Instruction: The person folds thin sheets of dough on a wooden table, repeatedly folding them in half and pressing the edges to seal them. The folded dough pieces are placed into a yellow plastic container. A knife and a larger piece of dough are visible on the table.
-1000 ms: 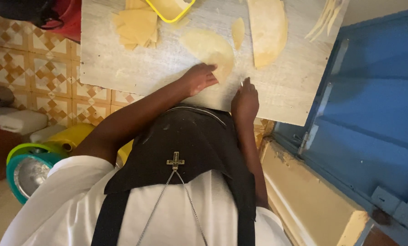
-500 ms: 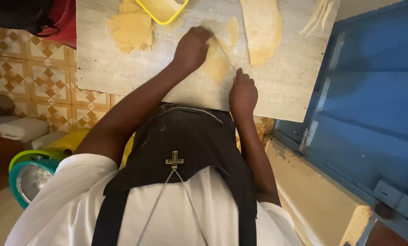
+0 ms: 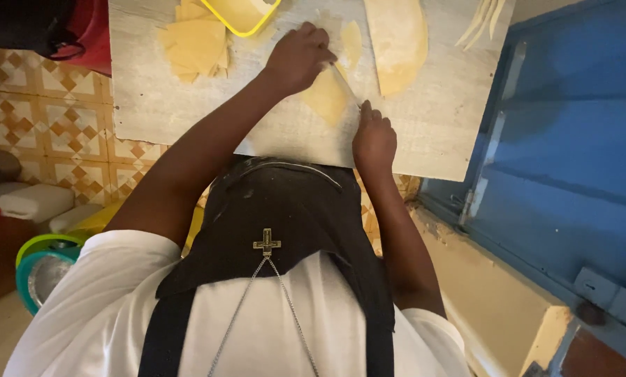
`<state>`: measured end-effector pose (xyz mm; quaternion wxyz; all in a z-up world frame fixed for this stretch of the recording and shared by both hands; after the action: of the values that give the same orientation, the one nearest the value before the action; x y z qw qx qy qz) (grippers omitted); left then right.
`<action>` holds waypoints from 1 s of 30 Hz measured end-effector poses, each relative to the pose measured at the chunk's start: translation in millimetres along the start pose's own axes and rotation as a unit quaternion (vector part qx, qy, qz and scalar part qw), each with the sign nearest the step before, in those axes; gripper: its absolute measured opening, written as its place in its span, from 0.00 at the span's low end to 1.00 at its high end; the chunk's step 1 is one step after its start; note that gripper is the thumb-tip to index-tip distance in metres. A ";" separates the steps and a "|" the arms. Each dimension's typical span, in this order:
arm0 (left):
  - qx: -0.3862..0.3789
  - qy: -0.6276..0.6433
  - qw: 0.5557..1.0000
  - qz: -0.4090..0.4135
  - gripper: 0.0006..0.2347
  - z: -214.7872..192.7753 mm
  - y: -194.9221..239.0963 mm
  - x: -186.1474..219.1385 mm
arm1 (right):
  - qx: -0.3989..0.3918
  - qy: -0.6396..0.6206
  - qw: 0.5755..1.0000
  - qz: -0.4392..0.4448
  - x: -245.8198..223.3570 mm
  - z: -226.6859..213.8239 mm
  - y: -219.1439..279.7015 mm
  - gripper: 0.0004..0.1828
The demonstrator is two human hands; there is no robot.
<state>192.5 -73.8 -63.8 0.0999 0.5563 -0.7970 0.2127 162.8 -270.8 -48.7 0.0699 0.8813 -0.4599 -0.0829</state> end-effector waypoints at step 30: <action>-0.072 0.080 0.980 -0.165 0.16 2.9 -6.5 -17.7 | -0.108 -0.200 0.955 0.189 15.3 -4.0 63.3 0.23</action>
<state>205.1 -62.0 -71.9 0.2370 0.6530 -0.6966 0.1794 121.6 -319.1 -33.4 0.0853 0.7308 -0.6109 -0.2921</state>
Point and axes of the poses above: each hand's wrist, its own y-axis away from the middle knuckle, its own z-axis out of the palm, x = y × z, the point moved 5 cm from there along -y, towards the middle knuckle, and after that the axes turned 5 degrees about -x, right-handed, at the moved point
